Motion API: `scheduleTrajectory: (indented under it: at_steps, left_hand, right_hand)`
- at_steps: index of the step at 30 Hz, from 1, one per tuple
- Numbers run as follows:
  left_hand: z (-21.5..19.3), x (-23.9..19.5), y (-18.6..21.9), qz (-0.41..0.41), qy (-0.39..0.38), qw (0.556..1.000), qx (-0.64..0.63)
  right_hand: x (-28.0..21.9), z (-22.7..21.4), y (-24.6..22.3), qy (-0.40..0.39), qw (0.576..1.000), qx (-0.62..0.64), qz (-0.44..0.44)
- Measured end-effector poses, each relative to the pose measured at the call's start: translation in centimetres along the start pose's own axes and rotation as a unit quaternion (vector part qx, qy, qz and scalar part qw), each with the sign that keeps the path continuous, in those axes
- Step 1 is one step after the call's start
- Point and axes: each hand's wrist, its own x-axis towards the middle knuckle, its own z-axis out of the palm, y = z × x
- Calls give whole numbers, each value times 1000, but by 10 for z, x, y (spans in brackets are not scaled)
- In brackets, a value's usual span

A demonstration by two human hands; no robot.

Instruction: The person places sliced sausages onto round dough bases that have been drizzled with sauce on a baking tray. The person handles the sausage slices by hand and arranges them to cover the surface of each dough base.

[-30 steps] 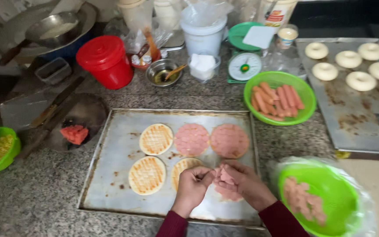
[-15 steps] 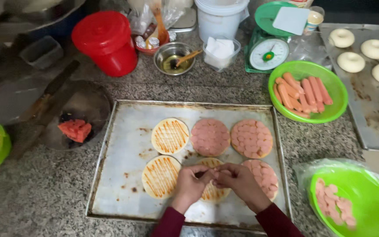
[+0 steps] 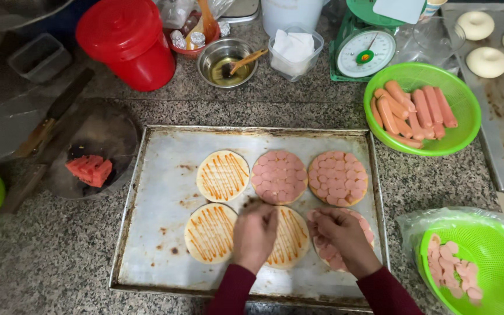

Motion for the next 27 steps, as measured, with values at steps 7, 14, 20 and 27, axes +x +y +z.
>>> scheduleTrajectory:
  at_steps: [7, 14, 20, 27]
  left_hand:
    - [35, 5, -14, 86, 54, 992, 78]
    - [36, 6, -21, 79, 87, 977, 180]
    - [39, 8, -27, 130, 83, 949, 276]
    - [7, 0, 18, 60, 44, 996, 52]
  right_hand:
    - [-1, -1, -4, -35, 999, -21, 1]
    - [14, -7, 27, -9, 999, 29, 44]
    - [5, 3, 20, -2, 999, 32, 42]
    - [-15, 27, -11, -34, 996, -42, 65]
